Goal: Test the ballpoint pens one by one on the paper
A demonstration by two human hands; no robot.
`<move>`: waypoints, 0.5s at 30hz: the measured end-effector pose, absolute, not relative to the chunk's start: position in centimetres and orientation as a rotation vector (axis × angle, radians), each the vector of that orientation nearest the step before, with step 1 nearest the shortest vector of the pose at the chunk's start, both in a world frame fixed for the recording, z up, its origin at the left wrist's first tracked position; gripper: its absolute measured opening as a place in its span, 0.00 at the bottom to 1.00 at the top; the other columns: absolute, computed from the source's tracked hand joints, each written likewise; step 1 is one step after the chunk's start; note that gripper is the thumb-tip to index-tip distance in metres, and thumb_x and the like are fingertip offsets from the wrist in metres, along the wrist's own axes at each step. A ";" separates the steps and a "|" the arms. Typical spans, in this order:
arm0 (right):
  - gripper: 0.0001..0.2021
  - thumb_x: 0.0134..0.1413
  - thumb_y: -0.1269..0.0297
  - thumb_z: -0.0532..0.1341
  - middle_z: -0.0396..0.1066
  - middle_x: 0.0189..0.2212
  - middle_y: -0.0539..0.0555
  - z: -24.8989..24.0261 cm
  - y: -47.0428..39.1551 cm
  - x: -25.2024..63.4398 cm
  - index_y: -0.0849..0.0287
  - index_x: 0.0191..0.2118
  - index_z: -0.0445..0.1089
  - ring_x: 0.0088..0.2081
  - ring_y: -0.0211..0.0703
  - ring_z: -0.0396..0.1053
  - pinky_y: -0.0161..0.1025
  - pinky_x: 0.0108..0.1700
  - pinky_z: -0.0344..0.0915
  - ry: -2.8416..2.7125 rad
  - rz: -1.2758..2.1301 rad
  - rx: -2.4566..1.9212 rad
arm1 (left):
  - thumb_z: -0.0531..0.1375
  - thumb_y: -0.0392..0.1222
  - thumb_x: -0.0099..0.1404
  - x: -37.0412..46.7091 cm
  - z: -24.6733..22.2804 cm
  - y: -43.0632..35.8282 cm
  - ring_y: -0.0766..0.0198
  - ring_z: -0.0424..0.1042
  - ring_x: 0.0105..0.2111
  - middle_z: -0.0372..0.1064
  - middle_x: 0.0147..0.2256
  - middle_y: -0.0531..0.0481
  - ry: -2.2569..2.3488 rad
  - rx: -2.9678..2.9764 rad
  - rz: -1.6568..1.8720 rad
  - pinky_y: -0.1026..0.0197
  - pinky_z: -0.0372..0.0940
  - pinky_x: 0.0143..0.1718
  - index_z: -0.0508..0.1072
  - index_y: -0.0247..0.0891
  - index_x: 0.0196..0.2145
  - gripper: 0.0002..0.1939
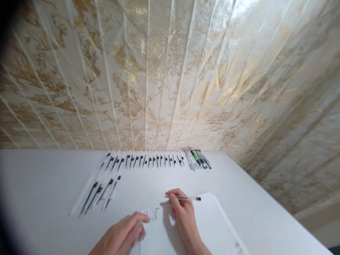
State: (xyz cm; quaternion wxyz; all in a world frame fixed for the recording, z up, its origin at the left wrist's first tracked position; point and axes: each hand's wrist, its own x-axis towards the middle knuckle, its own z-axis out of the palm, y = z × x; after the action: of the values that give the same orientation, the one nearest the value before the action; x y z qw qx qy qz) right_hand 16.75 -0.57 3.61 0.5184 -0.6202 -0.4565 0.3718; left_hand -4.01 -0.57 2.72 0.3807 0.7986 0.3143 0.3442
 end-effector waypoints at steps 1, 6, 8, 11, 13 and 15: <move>0.18 0.54 0.49 0.58 0.56 0.17 0.45 3.5 -0.5 16.8 0.62 0.34 0.72 0.19 0.33 0.51 0.31 0.21 0.48 -1.070 0.905 -1.460 | 0.41 0.50 0.74 -4.1 3.5 -0.3 0.63 0.68 0.27 0.68 0.25 0.54 0.828 1.846 0.830 0.64 0.62 0.32 0.66 0.42 0.41 0.17; 0.14 0.53 0.52 0.61 0.67 0.23 0.48 3.6 0.0 16.9 0.59 0.35 0.65 0.20 0.33 0.55 0.31 0.23 0.54 -1.007 0.890 -1.308 | 0.51 0.53 0.69 -3.4 4.7 1.1 0.65 0.66 0.26 0.67 0.26 0.54 0.787 1.165 0.934 0.65 0.58 0.29 0.63 0.41 0.34 0.13; 0.12 0.55 0.53 0.60 0.68 0.24 0.49 4.7 -0.3 16.8 0.58 0.33 0.63 0.19 0.33 0.55 0.31 0.23 0.55 -1.058 0.828 -1.281 | 0.54 0.51 0.68 -2.6 4.7 1.4 0.65 0.66 0.25 0.69 0.27 0.51 0.745 0.958 0.961 0.65 0.57 0.26 0.63 0.40 0.32 0.13; 0.08 0.56 0.59 0.61 0.66 0.24 0.48 7.3 -1.7 16.3 0.57 0.32 0.65 0.23 0.35 0.59 0.31 0.25 0.58 -1.310 0.619 -1.266 | 0.51 0.45 0.70 -1.2 5.4 1.4 0.65 0.67 0.24 0.70 0.28 0.47 0.710 0.618 0.967 0.64 0.58 0.25 0.63 0.38 0.29 0.13; 0.04 0.57 0.65 0.59 0.65 0.24 0.48 8.9 -2.9 15.7 0.57 0.32 0.66 0.25 0.36 0.62 0.31 0.27 0.60 -1.546 0.471 -1.206 | 0.49 0.39 0.70 -0.1 6.1 1.4 0.64 0.68 0.24 0.71 0.28 0.46 0.728 0.438 0.991 0.63 0.61 0.26 0.63 0.37 0.28 0.12; 0.03 0.57 0.71 0.57 0.65 0.25 0.49 9.7 -3.8 15.0 0.57 0.34 0.66 0.25 0.35 0.62 0.31 0.28 0.61 -1.760 0.348 -1.101 | 0.50 0.35 0.69 0.8 6.9 1.4 0.64 0.70 0.25 0.71 0.28 0.44 0.767 0.322 1.038 0.63 0.63 0.28 0.64 0.36 0.27 0.12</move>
State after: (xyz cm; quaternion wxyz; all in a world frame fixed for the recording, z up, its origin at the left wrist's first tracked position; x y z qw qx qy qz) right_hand 15.01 -3.81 9.74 0.4956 -0.4544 -0.7262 0.1438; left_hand 0.83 1.35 6.89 0.7869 0.1496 0.3558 0.4815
